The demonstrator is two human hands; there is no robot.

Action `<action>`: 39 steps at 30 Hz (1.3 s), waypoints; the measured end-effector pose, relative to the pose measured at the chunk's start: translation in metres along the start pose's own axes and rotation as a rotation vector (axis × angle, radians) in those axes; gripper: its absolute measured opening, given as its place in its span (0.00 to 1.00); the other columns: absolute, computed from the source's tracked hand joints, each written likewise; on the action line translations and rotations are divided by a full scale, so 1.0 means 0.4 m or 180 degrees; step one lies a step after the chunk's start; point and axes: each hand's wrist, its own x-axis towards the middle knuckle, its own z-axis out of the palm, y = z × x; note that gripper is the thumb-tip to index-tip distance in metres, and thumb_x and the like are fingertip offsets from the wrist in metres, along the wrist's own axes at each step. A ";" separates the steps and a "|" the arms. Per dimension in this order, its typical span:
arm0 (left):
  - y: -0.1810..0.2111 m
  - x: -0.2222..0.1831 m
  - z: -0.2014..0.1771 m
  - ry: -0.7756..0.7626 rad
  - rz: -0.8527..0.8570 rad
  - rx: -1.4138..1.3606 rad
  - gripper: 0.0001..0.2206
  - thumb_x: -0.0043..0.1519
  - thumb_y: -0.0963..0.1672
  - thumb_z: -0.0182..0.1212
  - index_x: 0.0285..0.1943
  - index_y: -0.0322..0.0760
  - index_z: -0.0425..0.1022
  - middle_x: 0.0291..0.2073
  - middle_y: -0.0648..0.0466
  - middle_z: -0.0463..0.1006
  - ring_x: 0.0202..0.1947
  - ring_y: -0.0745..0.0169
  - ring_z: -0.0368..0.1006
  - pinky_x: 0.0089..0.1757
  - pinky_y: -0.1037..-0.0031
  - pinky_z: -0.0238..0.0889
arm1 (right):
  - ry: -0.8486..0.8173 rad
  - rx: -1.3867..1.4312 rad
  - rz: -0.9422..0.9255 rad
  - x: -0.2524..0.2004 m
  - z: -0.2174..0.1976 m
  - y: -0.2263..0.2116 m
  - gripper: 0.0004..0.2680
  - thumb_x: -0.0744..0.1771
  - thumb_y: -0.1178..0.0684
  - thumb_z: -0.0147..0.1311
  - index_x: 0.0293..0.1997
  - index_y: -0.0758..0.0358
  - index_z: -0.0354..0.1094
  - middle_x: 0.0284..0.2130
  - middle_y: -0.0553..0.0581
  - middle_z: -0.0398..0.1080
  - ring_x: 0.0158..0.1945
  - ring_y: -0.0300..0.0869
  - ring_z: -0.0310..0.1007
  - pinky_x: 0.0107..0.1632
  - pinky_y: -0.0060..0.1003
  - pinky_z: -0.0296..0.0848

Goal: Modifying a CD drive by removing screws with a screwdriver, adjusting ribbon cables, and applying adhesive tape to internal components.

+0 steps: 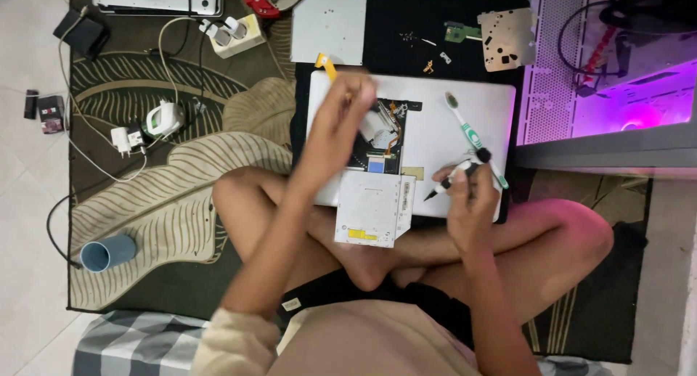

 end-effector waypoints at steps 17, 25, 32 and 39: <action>0.031 -0.364 0.143 0.0335 -0.1445 -0.2011 0.11 0.73 0.45 0.49 0.49 0.30 0.70 0.44 0.44 0.76 0.42 0.56 0.77 0.42 0.73 0.68 | 0.0027 0.1347 -0.0123 -0.054 -0.020 -0.075 0.30 0.74 0.63 0.48 0.80 0.47 0.26 0.43 0.71 0.74 0.49 0.50 0.77 0.58 0.40 0.73; 0.146 -0.339 0.147 0.0074 -0.1406 -0.1852 0.10 0.71 0.47 0.52 0.45 0.36 0.71 0.41 0.53 0.76 0.40 0.69 0.72 0.47 0.78 0.65 | 0.1177 -0.0194 -0.0694 -0.145 -0.019 -0.244 0.28 0.69 0.58 0.56 0.72 0.52 0.34 0.61 0.67 0.46 0.51 0.54 0.62 0.57 0.47 0.69; 0.131 -0.346 0.154 0.0106 -0.1404 -0.1910 0.10 0.71 0.47 0.52 0.47 0.35 0.70 0.37 0.51 0.75 0.39 0.68 0.71 0.48 0.78 0.65 | 0.0826 0.0549 -0.2243 -0.127 0.082 -0.056 0.23 0.69 0.43 0.46 0.73 0.35 0.43 0.67 0.59 0.48 0.66 0.49 0.53 0.67 0.49 0.58; 0.134 -0.347 0.147 0.0115 -0.1490 -0.1748 0.11 0.71 0.48 0.51 0.47 0.37 0.71 0.40 0.51 0.77 0.40 0.69 0.72 0.47 0.78 0.64 | 0.1609 -0.1014 -0.1169 -0.161 -0.026 -0.205 0.26 0.67 0.52 0.61 0.68 0.59 0.42 0.58 0.62 0.44 0.58 0.51 0.48 0.64 0.46 0.52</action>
